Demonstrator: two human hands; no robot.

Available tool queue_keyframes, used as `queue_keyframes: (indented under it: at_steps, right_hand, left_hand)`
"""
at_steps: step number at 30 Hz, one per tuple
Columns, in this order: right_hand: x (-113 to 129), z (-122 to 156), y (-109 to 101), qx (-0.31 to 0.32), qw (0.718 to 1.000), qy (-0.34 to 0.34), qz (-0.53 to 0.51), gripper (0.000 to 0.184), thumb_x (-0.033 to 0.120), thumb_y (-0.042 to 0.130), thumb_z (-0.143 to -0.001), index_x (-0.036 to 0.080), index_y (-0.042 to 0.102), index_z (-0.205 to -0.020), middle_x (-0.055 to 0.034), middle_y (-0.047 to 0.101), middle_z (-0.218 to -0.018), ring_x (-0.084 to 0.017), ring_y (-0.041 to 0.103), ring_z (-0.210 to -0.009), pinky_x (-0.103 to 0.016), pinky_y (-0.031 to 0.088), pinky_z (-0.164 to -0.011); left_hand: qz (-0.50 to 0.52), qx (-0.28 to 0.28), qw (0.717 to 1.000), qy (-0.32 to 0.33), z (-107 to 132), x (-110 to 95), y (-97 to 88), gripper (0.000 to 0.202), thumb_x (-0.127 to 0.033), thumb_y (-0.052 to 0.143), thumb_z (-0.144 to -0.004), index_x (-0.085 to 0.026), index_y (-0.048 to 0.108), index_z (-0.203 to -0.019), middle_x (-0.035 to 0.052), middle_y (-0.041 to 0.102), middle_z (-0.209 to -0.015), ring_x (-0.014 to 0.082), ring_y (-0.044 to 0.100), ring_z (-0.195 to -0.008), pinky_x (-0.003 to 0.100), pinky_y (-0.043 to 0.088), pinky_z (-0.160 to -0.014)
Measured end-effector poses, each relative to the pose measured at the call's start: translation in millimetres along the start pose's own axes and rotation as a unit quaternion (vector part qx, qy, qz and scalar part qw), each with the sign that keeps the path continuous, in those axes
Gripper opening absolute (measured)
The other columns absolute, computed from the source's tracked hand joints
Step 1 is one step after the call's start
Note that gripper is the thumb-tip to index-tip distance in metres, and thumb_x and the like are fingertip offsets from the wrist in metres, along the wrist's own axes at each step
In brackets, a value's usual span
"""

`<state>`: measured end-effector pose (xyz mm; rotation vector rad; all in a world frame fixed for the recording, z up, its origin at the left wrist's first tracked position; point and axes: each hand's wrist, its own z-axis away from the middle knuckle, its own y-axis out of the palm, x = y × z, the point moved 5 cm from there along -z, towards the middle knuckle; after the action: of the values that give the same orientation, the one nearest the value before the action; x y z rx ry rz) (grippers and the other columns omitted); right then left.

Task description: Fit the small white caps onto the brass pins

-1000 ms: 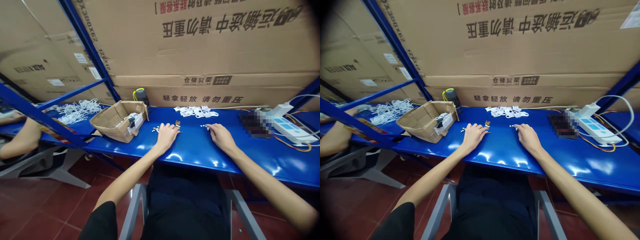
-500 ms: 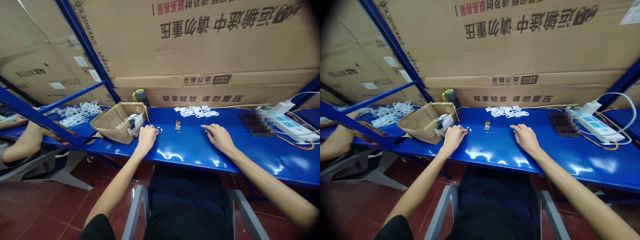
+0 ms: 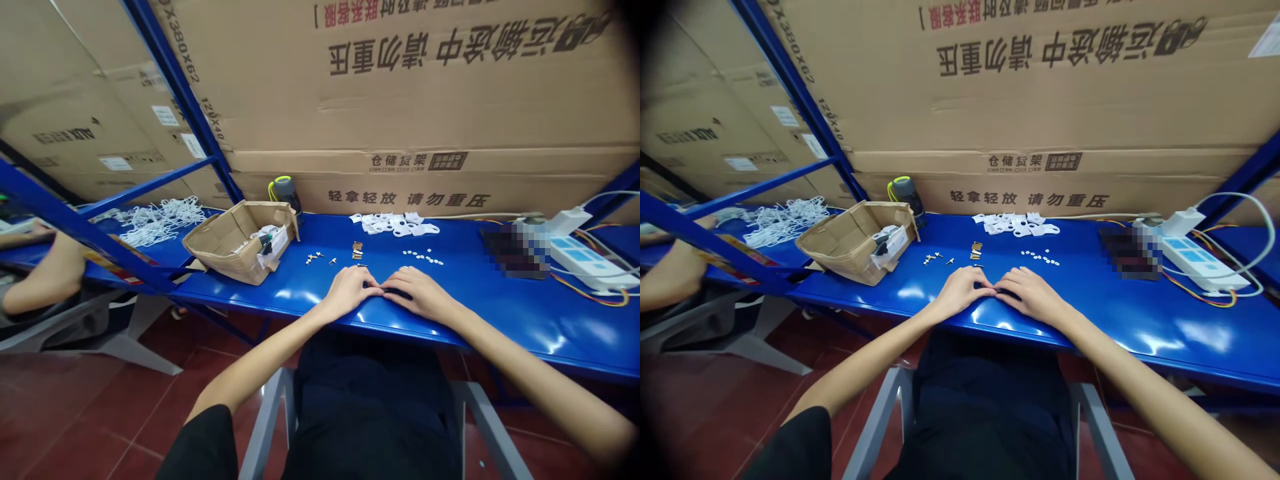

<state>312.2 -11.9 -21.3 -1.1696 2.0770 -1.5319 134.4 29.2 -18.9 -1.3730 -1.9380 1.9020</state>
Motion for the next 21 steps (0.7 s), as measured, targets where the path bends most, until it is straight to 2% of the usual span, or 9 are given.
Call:
queue_keyframes:
  at_steps: [3,7,12,16,21]
  right_hand:
    - [-10.3,1.9,0.9,-0.027,0.999,0.026,-0.006,0.028,0.039,0.052,-0.109,0.024,0.074,-0.115,-0.0089,0.075,-0.109,-0.024,0.065,-0.097,-0.041,0.051,-0.088]
    - [-18.6,1.7,2.5,-0.028,0.999,0.044,0.004,0.028,0.038,0.052,-0.108,0.024,0.076,-0.105,-0.0094,0.074,-0.107,-0.025,0.066,-0.099,-0.042,0.052,-0.088]
    - [-18.1,0.4,5.3,-0.024,0.998,0.051,0.019,0.029,0.038,0.049,-0.109,0.024,0.074,-0.115,-0.0102,0.073,-0.108,-0.026,0.066,-0.100,-0.042,0.053,-0.087]
    - [-17.6,0.8,6.8,-0.029,0.998,0.045,0.019,0.030,0.036,0.048,-0.109,0.024,0.074,-0.114,-0.0105,0.072,-0.106,-0.026,0.066,-0.098,-0.041,0.054,-0.086]
    - [-17.4,0.7,5.1,-0.028,0.998,0.052,-0.006,0.029,0.039,0.049,-0.109,0.024,0.074,-0.113,-0.0101,0.071,-0.106,-0.026,0.067,-0.099,-0.040,0.055,-0.087]
  left_hand:
    - [0.013,-0.011,1.000,0.001,-12.6,0.2,5.9,0.026,-0.049,0.071,-0.097,-0.028,0.086,-0.096,0.0023,0.078,-0.100,0.0203,0.069,-0.096,0.030,0.047,-0.085]
    - [-0.012,-0.024,0.999,0.017,-12.4,0.7,3.9,0.026,-0.046,0.067,-0.101,-0.028,0.086,-0.098,0.0020,0.078,-0.102,0.0204,0.069,-0.097,0.031,0.047,-0.087]
    - [-0.046,-0.015,0.998,0.039,-4.5,-5.1,5.8,0.026,-0.042,0.063,-0.104,-0.027,0.084,-0.107,0.0029,0.077,-0.105,0.0213,0.068,-0.103,0.031,0.049,-0.090]
    - [-0.066,-0.017,0.997,0.026,-4.5,-8.6,7.9,0.026,-0.045,0.065,-0.102,-0.028,0.084,-0.107,0.0037,0.077,-0.106,0.0225,0.068,-0.103,0.033,0.049,-0.092]
    - [-0.036,-0.008,0.999,0.010,-8.5,-7.0,4.2,0.021,-0.040,0.067,-0.100,-0.029,0.084,-0.101,0.0015,0.078,-0.102,0.0215,0.068,-0.101,0.032,0.049,-0.091]
